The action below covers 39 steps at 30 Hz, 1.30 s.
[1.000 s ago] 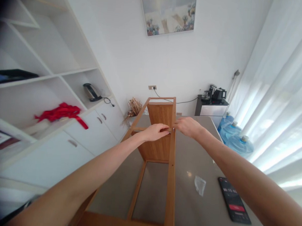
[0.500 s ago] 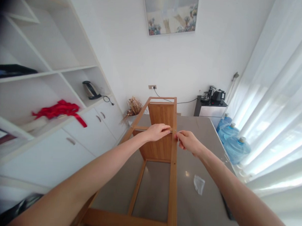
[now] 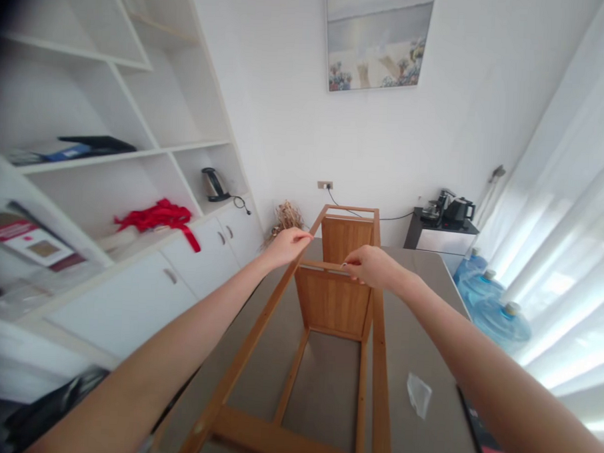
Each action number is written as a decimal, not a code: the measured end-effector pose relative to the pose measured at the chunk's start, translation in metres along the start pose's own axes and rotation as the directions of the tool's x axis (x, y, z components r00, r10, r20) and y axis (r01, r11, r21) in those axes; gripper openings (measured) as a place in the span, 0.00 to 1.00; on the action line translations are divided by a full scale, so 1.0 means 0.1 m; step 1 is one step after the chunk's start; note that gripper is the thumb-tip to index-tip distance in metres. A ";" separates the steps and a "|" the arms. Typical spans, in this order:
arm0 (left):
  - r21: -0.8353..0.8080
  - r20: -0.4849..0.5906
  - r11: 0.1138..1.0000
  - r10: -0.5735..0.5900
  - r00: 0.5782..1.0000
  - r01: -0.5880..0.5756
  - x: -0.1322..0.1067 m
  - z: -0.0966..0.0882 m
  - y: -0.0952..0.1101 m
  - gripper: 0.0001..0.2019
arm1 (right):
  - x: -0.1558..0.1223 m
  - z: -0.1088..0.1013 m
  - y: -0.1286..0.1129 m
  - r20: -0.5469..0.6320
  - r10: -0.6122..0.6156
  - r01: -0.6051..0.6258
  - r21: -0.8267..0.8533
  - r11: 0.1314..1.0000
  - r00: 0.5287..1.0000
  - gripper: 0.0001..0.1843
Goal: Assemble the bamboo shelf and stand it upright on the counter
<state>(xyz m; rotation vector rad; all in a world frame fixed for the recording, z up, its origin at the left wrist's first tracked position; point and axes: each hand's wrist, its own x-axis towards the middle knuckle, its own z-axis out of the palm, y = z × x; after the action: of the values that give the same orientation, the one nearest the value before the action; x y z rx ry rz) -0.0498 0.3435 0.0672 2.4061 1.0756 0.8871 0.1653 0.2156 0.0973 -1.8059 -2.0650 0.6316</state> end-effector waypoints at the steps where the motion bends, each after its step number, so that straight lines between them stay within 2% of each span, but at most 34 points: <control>1: 0.003 -0.017 0.998 -0.063 0.998 0.063 -0.05 -0.09 -0.12 0.15 | 0.11 0.06 -0.14 0.015 -0.053 0.053 -0.034 0.998 0.998 0.14; 4: -0.046 -0.024 0.984 -0.175 0.984 0.174 -0.25 -0.20 -0.42 0.15 | 0.44 0.22 -0.52 -0.002 -0.193 0.186 -0.268 0.946 0.981 0.16; 7: -0.138 0.010 0.963 -0.232 0.973 0.231 -0.41 -0.16 -0.61 0.15 | 0.74 0.36 -0.77 -0.011 -0.245 0.207 -0.498 0.842 0.969 0.19; 9: -0.213 0.023 0.938 -0.276 0.961 0.274 -0.48 -0.09 -0.70 0.15 | 0.91 0.44 -0.85 0.030 -0.255 0.223 -0.588 0.778 0.967 0.20; 12: -0.334 0.042 0.888 -0.321 0.946 0.316 -0.50 0.01 -0.81 0.16 | 1.07 0.52 -0.92 0.126 -0.262 0.278 -0.661 0.697 0.957 0.19; 15: -0.428 0.113 0.835 -0.329 0.938 0.345 -0.50 0.07 -0.88 0.16 | 1.14 0.55 -0.97 0.190 -0.270 0.323 -0.701 0.636 0.944 0.19; 20: -0.490 0.162 0.783 -0.350 0.923 0.383 -0.48 0.09 -0.94 0.16 | 1.18 0.56 -1.04 0.220 -0.283 0.353 -0.706 0.614 0.933 0.19; 26: -0.497 0.210 0.806 -0.248 0.946 0.322 -0.49 0.11 -0.96 0.15 | 1.22 0.58 -1.05 0.233 -0.262 0.347 -0.733 0.585 0.936 0.18; 30: -0.532 0.297 0.780 -0.194 0.935 0.331 -0.52 0.09 -0.92 0.17 | 1.22 0.59 -1.07 0.258 -0.252 0.357 -0.753 0.552 0.933 0.14; 35: -0.709 0.395 0.606 -0.081 0.915 0.359 -0.60 0.08 -0.91 0.16 | 1.26 0.57 -1.15 0.332 -0.265 0.422 -0.769 0.481 0.906 0.12; 39: -0.795 0.389 0.503 -0.008 0.921 0.339 -0.67 0.13 -0.96 0.13 | 1.32 0.55 -1.22 0.408 -0.224 0.465 -0.755 0.462 0.885 0.11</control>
<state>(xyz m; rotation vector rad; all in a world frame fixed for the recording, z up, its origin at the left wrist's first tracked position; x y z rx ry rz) -0.1262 0.3538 -0.0213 1.4695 0.5121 0.6538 0.0144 0.3279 0.1092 -1.5953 -3.1632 -0.4049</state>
